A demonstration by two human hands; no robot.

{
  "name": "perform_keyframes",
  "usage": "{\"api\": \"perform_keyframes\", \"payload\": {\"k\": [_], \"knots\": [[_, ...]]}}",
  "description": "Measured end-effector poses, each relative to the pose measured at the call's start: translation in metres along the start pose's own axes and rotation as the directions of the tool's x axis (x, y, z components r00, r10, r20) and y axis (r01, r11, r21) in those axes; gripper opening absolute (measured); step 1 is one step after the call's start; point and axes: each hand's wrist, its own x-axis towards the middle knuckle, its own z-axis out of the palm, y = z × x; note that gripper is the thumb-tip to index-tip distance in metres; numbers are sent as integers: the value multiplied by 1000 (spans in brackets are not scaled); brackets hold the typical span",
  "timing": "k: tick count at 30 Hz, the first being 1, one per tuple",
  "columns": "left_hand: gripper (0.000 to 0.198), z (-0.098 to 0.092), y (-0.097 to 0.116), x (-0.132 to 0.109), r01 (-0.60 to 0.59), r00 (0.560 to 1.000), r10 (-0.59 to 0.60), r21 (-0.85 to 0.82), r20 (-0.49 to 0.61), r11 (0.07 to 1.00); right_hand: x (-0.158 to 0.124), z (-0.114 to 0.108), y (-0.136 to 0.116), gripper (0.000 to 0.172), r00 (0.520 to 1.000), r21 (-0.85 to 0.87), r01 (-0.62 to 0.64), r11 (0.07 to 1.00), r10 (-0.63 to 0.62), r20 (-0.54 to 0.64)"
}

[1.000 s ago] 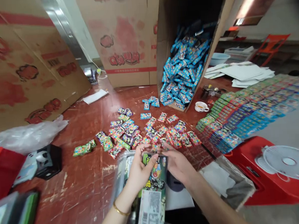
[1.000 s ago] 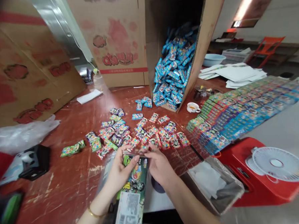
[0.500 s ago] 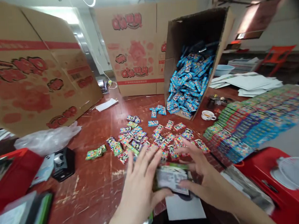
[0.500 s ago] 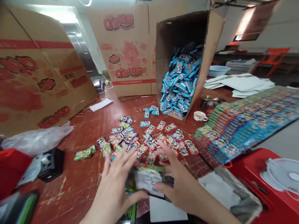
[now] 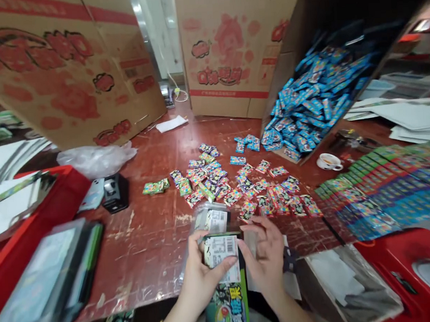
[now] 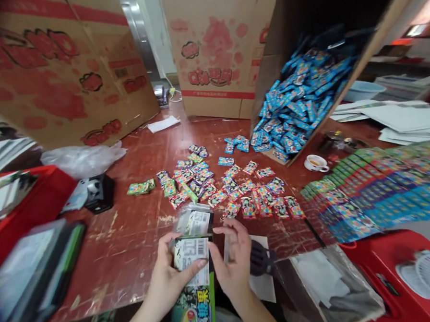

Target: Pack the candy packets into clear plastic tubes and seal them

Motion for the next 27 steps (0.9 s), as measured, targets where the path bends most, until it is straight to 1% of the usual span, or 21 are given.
{"api": "perform_keyframes", "payload": {"k": [3, 5, 8, 9, 11, 13, 14, 16, 18, 20, 21, 23, 25, 27], "knots": [[62, -3, -9, -8, 40, 999, -42, -67, -20, 997, -20, 11, 9, 47, 997, 25, -36, 999, 34, 74], [55, -4, -14, -11, 29, 999, -32, -81, -39, 996, -25, 15, 13, 48, 995, 61, -42, 997, 36, 97], [26, -8, -16, -8, -85, 992, 77, -89, -96, 992, -27, 16, 15, 51, 994, 83, -67, 994, 59, 93], [19, -9, -16, -6, -126, 988, 115, -106, -102, 986, -27, 16, 14, 52, 994, 88, -74, 993, 66, 92], [19, -11, -14, -1, -178, 982, 164, -171, -91, 969, -26, 16, 11, 54, 997, 87, -52, 995, 47, 61], [21, -12, -11, 2, -171, 984, 154, -236, -85, 957, -25, 15, 7, 55, 1000, 50, 4, 999, -4, -7], [22, -12, -10, 2, -159, 986, 141, -253, -88, 954, -24, 14, 4, 56, 1000, 32, 17, 999, -17, -15], [19, -14, -8, 2, -133, 990, 120, -238, -68, 962, -23, 13, 0, 58, 999, 21, -2, 1000, 1, 44], [12, -15, -7, 0, -119, 993, 120, -197, -10, 973, -23, 11, -4, 63, 991, 35, -42, 999, 37, 131], [9, -17, -5, -2, -105, 991, 118, -189, 62, 976, -23, 9, -8, 71, 988, 56, -61, 997, 52, 145], [9, -17, -3, -3, -86, 990, 106, -203, 89, 975, -22, 8, -10, 73, 988, 76, -81, 994, 70, 138], [9, -16, 0, -6, -39, 992, 67, -232, 111, 972, -19, 6, -14, 74, 975, 138, -182, 974, 161, 151], [8, -13, 5, -7, -5, 995, 27, -233, 91, 973, -12, 4, -19, 74, 940, 189, -318, 929, 283, 188], [13, -8, 10, -7, 25, 998, -13, -227, 56, 974, -4, 1, -23, 75, 896, 210, -429, 878, 384, 224]]}}
